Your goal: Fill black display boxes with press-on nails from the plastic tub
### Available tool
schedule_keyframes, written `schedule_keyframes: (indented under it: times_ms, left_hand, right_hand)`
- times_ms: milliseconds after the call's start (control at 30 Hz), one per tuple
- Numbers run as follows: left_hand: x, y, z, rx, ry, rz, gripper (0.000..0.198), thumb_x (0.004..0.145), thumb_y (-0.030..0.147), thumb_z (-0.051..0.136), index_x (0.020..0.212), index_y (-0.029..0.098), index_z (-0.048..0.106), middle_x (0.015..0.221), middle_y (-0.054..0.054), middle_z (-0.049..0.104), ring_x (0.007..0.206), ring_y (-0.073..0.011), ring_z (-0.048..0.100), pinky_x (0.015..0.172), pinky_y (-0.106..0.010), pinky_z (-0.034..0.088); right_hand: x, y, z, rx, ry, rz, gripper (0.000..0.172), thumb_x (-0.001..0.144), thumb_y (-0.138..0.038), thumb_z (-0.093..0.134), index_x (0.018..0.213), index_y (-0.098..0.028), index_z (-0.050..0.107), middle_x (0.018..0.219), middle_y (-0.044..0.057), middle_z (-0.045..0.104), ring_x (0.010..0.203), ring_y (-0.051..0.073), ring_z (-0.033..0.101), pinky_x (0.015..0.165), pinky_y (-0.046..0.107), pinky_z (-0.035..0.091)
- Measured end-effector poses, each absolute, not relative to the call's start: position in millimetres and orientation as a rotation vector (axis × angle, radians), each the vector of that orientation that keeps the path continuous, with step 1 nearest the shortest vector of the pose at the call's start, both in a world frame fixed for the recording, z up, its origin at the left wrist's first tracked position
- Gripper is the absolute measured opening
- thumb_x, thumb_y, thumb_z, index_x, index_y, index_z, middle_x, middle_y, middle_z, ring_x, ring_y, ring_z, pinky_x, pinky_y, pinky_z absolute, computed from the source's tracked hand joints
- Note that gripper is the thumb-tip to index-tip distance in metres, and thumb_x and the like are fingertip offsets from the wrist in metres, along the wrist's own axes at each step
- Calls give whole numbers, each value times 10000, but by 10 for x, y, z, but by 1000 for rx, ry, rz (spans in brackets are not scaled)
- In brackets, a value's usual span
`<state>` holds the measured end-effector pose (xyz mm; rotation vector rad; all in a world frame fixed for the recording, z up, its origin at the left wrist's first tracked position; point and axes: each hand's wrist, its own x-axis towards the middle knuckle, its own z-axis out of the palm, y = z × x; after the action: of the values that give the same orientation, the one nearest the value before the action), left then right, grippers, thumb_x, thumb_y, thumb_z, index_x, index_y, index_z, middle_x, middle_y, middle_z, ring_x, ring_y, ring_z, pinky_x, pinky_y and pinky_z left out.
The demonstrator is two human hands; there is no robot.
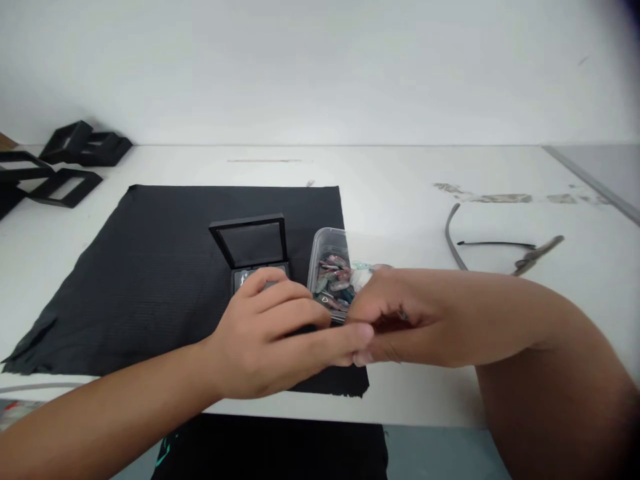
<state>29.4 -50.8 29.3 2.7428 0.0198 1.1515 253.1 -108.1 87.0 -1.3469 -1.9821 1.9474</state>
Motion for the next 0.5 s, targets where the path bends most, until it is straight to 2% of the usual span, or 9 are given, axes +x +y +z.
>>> schedule_keyframes:
  times_ms: [100,200,300,500]
  left_hand:
    - [280,-528,312,2725,-26,1125,190,943,154,604,1089,173,725,788,15,717,736,-123,647,768,-315,449]
    - [283,-541,318,2564,-19,1060,156,926,134,646,1068,135,710,891,-11,773,816,-126,712,768,-303,515]
    - [305,-551,320,2306,-34,1004,168,894,128,710,1060,110,690,921,-46,797,873,-122,747,767,-256,596]
    - [311,-557,368,2062,-38,922,174,870,48,705,1040,88,699,888,-94,791,833,-118,755,743,-221,644]
  right_hand:
    - [2514,-1080,869,-1402,-1954,1975,386,894,-474,653,644,-195,563,542,-74,330,495,76,257,449,252,229]
    - [2534,-1093,868,-1409,-1905,1990,336,873,-482,675,703,-197,624,573,-65,399,510,79,307,457,253,246]
    - [2561,-1099,864,-1334,-1880,2009,331,879,-449,681,681,-189,627,562,-70,394,507,70,295,461,248,238]
    - [2583,-1086,843,-1148,-1895,2001,324,904,-394,673,675,-165,655,551,-58,475,496,60,352,463,234,259]
